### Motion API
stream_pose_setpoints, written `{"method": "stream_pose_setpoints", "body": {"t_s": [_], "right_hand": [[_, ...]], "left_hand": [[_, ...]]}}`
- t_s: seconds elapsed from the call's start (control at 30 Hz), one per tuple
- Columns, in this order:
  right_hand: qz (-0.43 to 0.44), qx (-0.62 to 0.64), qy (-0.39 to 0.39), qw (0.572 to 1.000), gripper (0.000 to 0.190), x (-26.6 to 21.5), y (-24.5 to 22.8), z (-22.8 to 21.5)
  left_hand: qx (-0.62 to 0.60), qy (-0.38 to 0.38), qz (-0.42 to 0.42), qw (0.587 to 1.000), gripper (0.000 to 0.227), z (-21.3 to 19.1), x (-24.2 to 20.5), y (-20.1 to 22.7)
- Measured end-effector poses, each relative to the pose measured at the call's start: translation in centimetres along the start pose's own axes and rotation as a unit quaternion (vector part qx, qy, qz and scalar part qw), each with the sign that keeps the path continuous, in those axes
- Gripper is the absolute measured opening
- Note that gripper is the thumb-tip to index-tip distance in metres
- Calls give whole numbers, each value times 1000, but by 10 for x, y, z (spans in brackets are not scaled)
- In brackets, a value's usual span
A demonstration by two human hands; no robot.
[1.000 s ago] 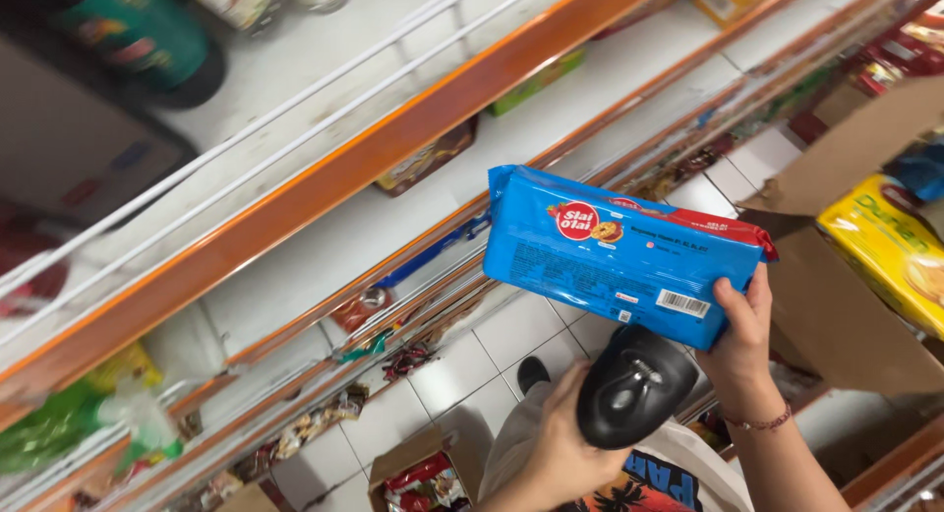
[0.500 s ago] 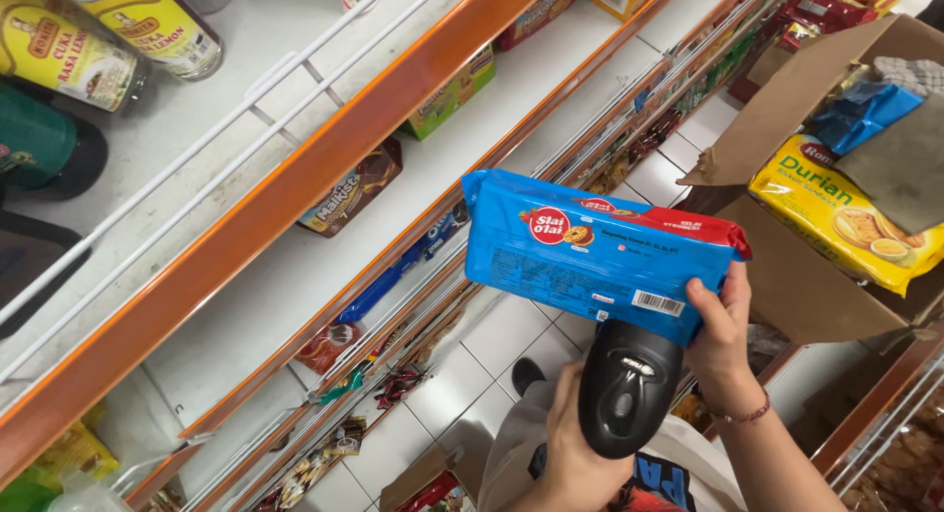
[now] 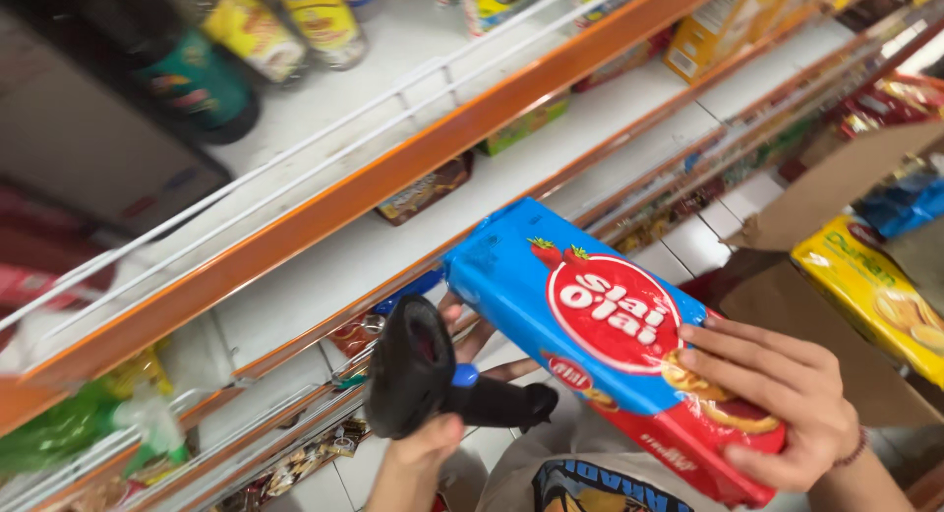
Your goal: The person cleans a supermarket shelf by spraying a cleaning solution and wiping the surface with a cloth. They then pick up packages of cookies, wipe them individually, and use a barcode scanner to scan the items before placing them back on the shelf.
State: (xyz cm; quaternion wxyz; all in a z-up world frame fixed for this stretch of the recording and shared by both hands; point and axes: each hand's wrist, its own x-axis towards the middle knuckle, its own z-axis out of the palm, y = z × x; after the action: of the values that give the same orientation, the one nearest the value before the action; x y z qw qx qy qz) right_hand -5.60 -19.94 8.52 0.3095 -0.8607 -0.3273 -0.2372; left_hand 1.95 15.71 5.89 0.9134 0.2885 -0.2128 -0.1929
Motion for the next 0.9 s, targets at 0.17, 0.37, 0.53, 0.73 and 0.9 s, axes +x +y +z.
{"method": "stream_pose_setpoints", "body": {"t_s": [0.17, 0.37, 0.53, 0.73, 0.9], "right_hand": [[-156, -116, 5, 981, 61, 18, 0, -2], [-308, -179, 121, 927, 54, 15, 24, 6], [-321, -161, 175, 917, 54, 45, 44, 11], [-300, -110, 219, 922, 55, 94, 57, 13], [-285, -59, 246, 924, 55, 143, 72, 18]], "left_hand": [[129, -19, 39, 991, 86, 17, -20, 52], [368, -30, 75, 926, 78, 28, -46, 67], [335, 54, 120, 933, 75, 38, -42, 80], [336, 126, 180, 916, 71, 59, -43, 114], [364, 179, 246, 880, 68, 75, -42, 144]]}}
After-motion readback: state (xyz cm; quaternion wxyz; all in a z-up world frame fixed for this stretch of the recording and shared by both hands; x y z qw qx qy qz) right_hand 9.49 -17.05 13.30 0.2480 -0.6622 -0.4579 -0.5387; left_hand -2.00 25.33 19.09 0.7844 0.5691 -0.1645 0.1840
